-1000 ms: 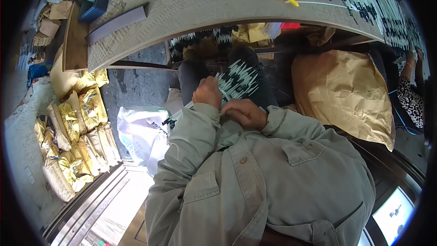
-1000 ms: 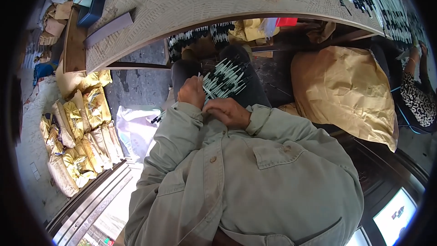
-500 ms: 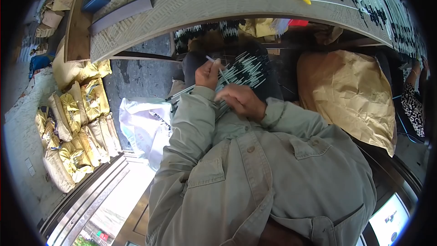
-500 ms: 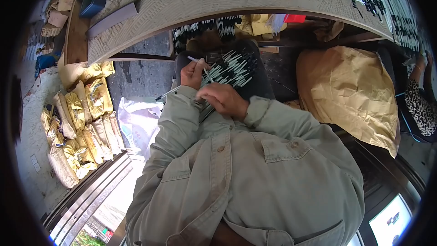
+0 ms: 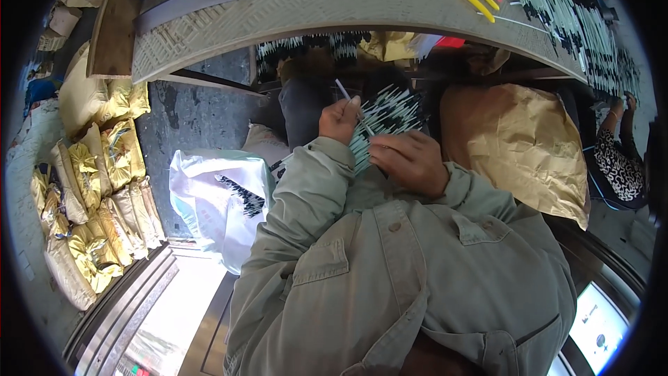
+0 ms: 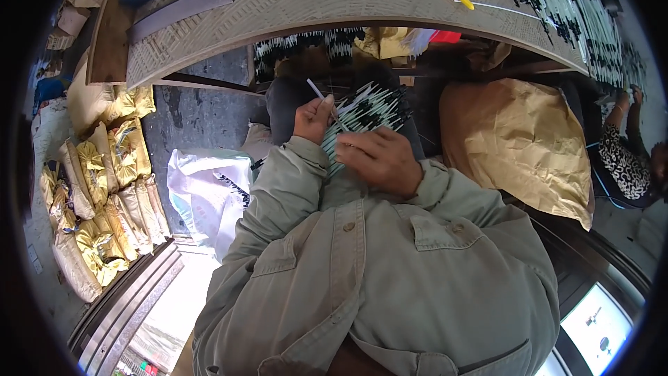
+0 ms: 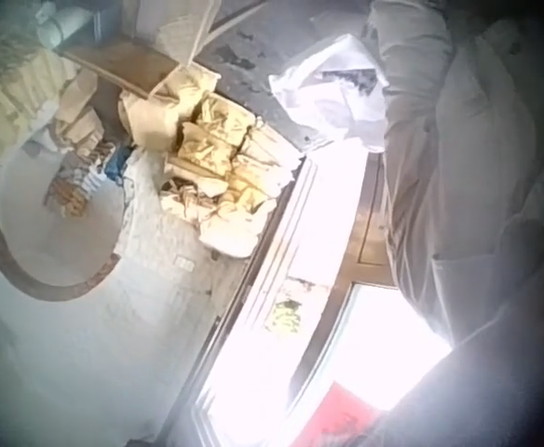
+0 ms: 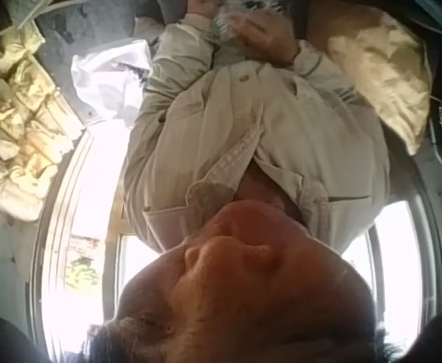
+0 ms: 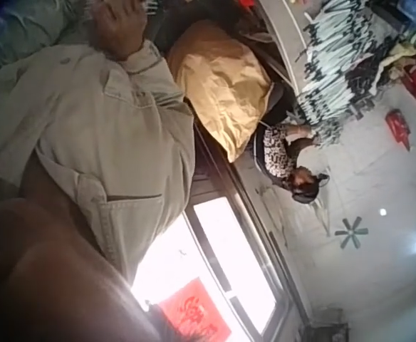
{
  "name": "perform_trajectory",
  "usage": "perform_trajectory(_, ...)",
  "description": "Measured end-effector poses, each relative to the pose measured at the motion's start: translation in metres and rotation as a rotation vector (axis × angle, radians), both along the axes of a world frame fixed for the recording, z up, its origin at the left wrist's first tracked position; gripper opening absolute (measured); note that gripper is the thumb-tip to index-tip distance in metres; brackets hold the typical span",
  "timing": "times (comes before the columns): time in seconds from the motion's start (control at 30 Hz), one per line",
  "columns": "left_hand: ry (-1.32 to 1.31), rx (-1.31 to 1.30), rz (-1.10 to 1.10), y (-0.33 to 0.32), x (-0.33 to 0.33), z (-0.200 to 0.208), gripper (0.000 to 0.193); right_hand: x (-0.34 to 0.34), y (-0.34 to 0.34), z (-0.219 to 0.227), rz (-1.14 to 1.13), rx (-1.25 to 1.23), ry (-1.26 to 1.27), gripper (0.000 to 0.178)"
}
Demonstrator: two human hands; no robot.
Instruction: Assembling wire bundles with plastic connectors and metal rods at a factory workstation.
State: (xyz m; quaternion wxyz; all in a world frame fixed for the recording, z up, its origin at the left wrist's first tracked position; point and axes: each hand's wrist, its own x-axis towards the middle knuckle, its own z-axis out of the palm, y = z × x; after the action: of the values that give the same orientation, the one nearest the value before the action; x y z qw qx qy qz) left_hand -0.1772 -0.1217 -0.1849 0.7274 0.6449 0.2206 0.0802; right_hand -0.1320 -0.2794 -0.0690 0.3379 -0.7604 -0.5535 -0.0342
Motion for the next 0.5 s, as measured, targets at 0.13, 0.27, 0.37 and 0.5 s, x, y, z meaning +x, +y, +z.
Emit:
perform_trajectory(0.13,0.007,-0.025,0.038,-0.004,0.006,0.0,0.033,0.024,0.017,-0.008,-0.213,-0.192,-0.002,0.006)
perform_trajectory(0.27,0.031,0.07,0.029,-0.005,0.013,0.023,0.034,0.013,0.005,-0.024,-0.192,-0.299,0.372,0.008)
perform_trajectory(0.37,-0.039,0.098,0.026,-0.004,0.005,0.015,0.034,0.004,0.016,-0.026,-0.147,-0.389,0.435,0.018)
perform_trajectory(0.5,-0.028,-0.092,0.039,-0.005,-0.001,0.017,0.034,0.002,0.026,-0.039,-0.323,-0.622,0.179,0.018)
